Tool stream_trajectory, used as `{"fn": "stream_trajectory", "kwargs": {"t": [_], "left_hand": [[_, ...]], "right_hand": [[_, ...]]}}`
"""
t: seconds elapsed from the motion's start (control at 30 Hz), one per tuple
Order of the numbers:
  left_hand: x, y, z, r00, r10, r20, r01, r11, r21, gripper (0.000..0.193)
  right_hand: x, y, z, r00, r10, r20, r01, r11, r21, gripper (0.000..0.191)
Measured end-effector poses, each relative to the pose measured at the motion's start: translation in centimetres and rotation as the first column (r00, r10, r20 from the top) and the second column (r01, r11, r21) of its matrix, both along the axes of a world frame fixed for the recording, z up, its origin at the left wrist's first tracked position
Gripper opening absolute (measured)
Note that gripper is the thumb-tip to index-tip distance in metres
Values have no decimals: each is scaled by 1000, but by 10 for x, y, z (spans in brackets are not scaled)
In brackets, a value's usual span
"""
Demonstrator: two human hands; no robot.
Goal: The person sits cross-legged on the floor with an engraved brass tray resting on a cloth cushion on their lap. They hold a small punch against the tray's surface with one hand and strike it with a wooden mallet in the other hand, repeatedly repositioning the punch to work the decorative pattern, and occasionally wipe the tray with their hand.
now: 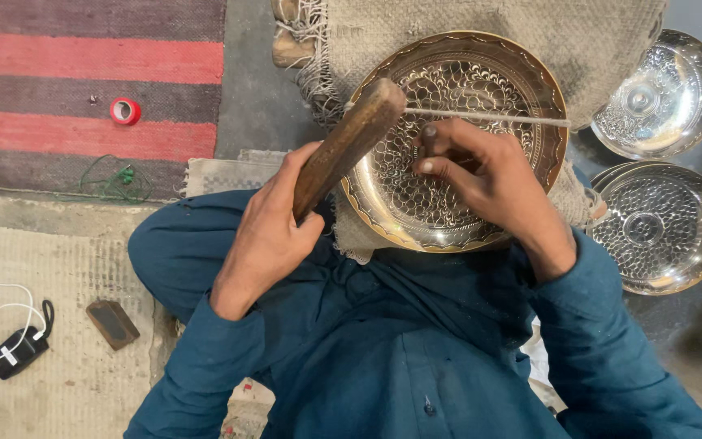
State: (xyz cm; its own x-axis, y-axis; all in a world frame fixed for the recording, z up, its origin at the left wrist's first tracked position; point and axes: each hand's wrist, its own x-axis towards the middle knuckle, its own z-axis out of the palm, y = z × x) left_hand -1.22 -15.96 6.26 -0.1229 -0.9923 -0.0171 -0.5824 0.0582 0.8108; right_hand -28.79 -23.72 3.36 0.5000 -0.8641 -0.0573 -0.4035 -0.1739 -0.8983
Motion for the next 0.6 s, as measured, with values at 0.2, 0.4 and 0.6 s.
{"fn": "stream_trajectory", "kwargs": {"t": [0.2,0.4,0.6], "left_hand": [[0,-10,15,991,-7,132,13,999,-43,80],[9,-18,19,710,39,704,135,973,-189,72],[15,-11,11,745,110,657,142,937,-318,75]], "right_hand": [[0,0,-9,1000,0,-13,-1,997,-80,20],[-3,-3,-12,998,58,-31,-61,993,-101,9],[-1,-4,-13,981,123,148,-92,975,-202,11]]}}
